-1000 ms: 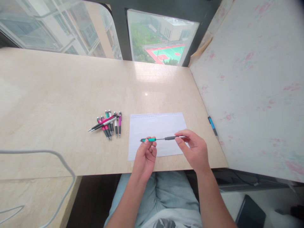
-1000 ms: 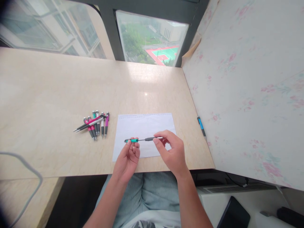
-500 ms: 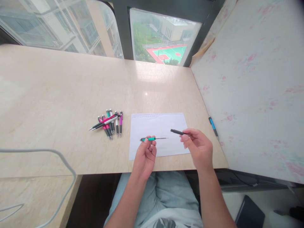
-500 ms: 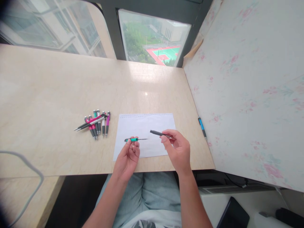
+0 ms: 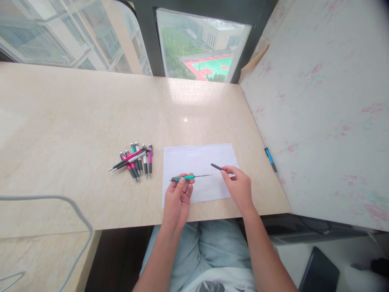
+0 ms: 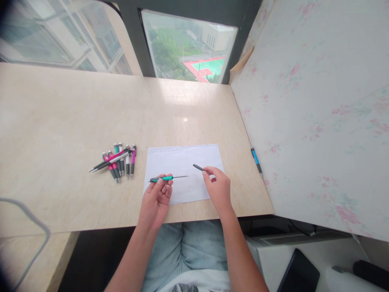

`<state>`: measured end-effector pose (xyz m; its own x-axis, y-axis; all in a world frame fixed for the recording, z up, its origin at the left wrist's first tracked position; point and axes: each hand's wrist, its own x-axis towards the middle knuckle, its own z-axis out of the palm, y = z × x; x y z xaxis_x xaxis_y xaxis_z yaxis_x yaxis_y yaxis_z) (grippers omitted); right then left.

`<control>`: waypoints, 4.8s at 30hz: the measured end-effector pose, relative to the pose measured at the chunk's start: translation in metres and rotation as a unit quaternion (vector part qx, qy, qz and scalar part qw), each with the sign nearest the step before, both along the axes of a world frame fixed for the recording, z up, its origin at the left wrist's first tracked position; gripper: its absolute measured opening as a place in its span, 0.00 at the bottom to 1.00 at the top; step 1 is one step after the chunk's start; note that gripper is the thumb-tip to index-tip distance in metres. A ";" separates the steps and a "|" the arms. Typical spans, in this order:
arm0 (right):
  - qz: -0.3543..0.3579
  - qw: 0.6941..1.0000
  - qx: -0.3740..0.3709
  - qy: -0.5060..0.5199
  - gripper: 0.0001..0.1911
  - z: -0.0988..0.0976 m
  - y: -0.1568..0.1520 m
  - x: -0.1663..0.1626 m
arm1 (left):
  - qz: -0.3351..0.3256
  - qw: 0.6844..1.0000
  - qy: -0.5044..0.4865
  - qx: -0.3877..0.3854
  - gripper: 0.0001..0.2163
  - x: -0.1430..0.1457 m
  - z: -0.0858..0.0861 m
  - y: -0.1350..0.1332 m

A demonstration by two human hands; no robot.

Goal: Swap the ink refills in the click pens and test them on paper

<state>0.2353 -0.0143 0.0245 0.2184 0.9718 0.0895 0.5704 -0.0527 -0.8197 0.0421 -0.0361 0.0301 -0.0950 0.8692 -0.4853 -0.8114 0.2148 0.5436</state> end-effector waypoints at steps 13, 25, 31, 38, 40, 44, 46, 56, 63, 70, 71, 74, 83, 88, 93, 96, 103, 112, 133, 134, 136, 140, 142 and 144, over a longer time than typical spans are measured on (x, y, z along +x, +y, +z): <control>-0.008 0.955 0.036 -0.293 0.06 -0.011 0.008 -0.019 | -0.014 0.999 0.044 0.009 0.10 0.001 -0.004 0.001; -0.016 0.954 -0.027 -0.299 0.05 -0.007 0.033 -0.032 | -0.011 0.998 0.058 0.008 0.10 0.002 -0.003 0.005; -0.012 0.957 -0.032 -0.287 0.05 -0.008 0.034 -0.031 | -0.009 0.998 0.062 0.007 0.10 0.003 -0.002 0.006; 0.005 0.993 0.065 -0.096 0.13 0.011 0.018 -0.026 | -0.004 0.998 0.062 0.001 0.10 0.001 0.002 0.007; 0.028 0.997 0.072 0.025 0.16 0.021 0.009 -0.026 | -0.007 0.998 0.062 0.003 0.10 0.000 0.001 0.007; 0.115 0.985 0.023 0.129 0.13 0.033 -0.005 -0.029 | -0.014 0.997 0.071 0.009 0.12 0.002 0.001 0.004; 0.139 0.983 0.022 0.119 0.10 0.033 -0.008 -0.030 | -0.020 0.997 0.077 0.007 0.11 0.003 0.002 0.002; 0.176 0.980 0.045 0.080 0.06 0.034 -0.008 -0.027 | -0.051 0.995 0.082 0.025 0.12 0.006 0.008 -0.003; 0.211 0.975 0.037 0.061 0.07 0.032 -0.009 -0.025 | -0.055 0.996 0.074 0.018 0.13 0.005 0.007 -0.003; 0.228 0.973 0.023 0.033 0.08 0.030 -0.008 -0.026 | -0.055 0.995 0.078 0.033 0.12 0.005 0.004 -0.004; 0.231 0.972 0.022 0.028 0.08 0.030 -0.007 -0.025 | -0.054 0.995 0.080 0.033 0.12 0.005 0.003 -0.004; 0.231 0.973 0.024 0.009 0.08 0.031 -0.007 -0.020 | -0.040 0.995 0.083 0.029 0.12 0.001 0.003 -0.003; 0.156 0.984 0.040 -0.082 0.11 0.009 -0.007 -0.006 | 0.017 0.996 0.091 0.018 0.13 -0.008 0.002 0.001; 0.142 0.974 0.051 -0.170 0.12 0.001 0.000 -0.016 | 0.006 0.995 0.096 0.017 0.13 -0.006 -0.001 -0.002; 0.115 0.962 0.112 -0.220 0.10 -0.001 0.021 -0.026 | 0.006 0.995 0.094 0.015 0.12 -0.007 0.000 -0.001; 0.122 0.955 0.143 -0.229 0.09 -0.005 0.036 -0.030 | 0.003 0.996 0.090 0.014 0.12 -0.008 0.000 0.000; 0.105 0.956 0.153 -0.225 0.09 -0.012 0.049 -0.033 | -0.003 0.997 0.081 0.009 0.12 -0.009 -0.003 0.000; 0.155 0.981 0.101 -0.064 0.11 0.016 0.011 -0.031 | -0.020 0.993 0.113 0.015 0.12 -0.007 0.001 -0.001; 0.112 0.969 0.018 -0.217 0.06 0.006 -0.015 -0.027 | 0.042 0.986 0.164 0.008 0.12 -0.013 0.002 0.001; 0.102 0.969 0.023 -0.225 0.07 0.004 -0.013 -0.032 | 0.036 0.986 0.162 0.008 0.12 -0.012 0.002 0.000; 0.077 0.968 0.034 -0.237 0.07 0.001 -0.007 -0.041 | 0.028 0.986 0.162 0.009 0.12 -0.009 0.003 0.000; 0.032 0.966 0.039 -0.252 0.08 -0.003 0.005 -0.054 | 0.019 0.986 0.164 0.014 0.10 -0.010 0.003 0.000; 0.026 0.968 0.032 -0.246 0.10 -0.002 0.007 -0.056 | 0.017 0.986 0.164 0.018 0.10 -0.012 0.002 0.000; 0.029 0.974 0.025 -0.224 0.11 0.000 0.005 -0.057 | 0.014 0.986 0.164 0.024 0.09 -0.013 0.001 0.000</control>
<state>0.1788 -0.0093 0.0246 0.0916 0.9734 0.2102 0.8718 0.0236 -0.4892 0.0287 -0.0357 0.0306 -0.2641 0.8851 -0.3832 -0.5947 0.1634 0.7872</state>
